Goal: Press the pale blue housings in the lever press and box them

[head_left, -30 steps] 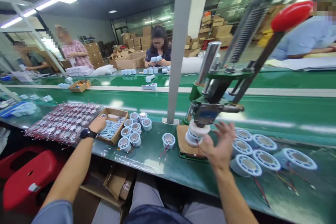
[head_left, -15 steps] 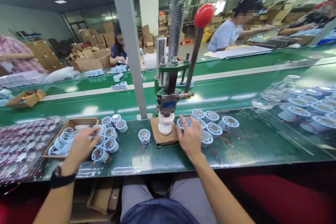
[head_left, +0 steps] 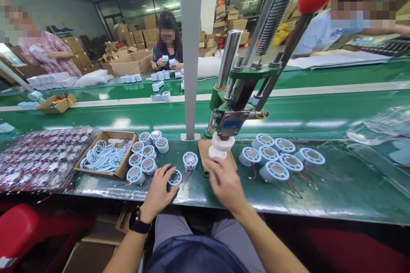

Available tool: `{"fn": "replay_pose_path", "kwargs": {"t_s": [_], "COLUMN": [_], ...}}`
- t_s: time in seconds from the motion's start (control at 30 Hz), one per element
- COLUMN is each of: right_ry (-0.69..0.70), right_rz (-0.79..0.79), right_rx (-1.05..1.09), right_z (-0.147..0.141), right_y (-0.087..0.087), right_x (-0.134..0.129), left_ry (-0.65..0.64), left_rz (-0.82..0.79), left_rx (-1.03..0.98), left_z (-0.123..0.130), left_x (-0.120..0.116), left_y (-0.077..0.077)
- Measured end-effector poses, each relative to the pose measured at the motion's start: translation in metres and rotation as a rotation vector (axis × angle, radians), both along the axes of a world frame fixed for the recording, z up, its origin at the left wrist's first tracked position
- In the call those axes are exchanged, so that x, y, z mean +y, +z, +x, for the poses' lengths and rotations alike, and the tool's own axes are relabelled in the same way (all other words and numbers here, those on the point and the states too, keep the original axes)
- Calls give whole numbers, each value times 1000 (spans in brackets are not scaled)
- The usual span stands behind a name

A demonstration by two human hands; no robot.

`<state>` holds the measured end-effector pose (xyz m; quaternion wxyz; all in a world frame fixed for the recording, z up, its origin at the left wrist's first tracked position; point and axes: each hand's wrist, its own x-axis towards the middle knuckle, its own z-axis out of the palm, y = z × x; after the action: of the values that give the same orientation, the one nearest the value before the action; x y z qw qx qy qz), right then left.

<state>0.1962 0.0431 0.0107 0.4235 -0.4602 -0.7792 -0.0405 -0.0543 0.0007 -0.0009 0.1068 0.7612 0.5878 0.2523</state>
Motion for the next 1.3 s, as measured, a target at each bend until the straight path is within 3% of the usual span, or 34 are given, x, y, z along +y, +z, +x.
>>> {"fn": "replay_pose_path", "kwargs": {"t_s": [0.1,0.2,0.33,0.4,0.5,0.6,0.8,1.1,1.3], "right_ry": [121,199,285,261,203,181,160,136,156], "right_rz": [-166,-250,-281,-302,-343,-342,-280,-374,-317], "right_rx": [-1,77,225,304,395,423,417,486,331], "right_z": [-55,-75,-61,-53,-51,-53,-55,-53,-51], "right_y": [-17,-33,-46,-49,-52,-54,-56,-55,-57], "right_x": [7,8,-16,-29,-37,-36,-36,-38,-36], "left_ry": [71,139,197,139,-36,-98,7,86,138], "left_rz": [3,46,16,-25,-33,-16,-89,-121,-116], "left_rx": [53,4,-267,-358,-300,-194,-282,-464,-531], "left_z": [5,6,7,15,35,53,61,69,72], "left_x": [5,5,-4,-9,-11,-5,1,-7,-11], "left_y": [-1,-5,0,11,29,39,31,24,10]}}
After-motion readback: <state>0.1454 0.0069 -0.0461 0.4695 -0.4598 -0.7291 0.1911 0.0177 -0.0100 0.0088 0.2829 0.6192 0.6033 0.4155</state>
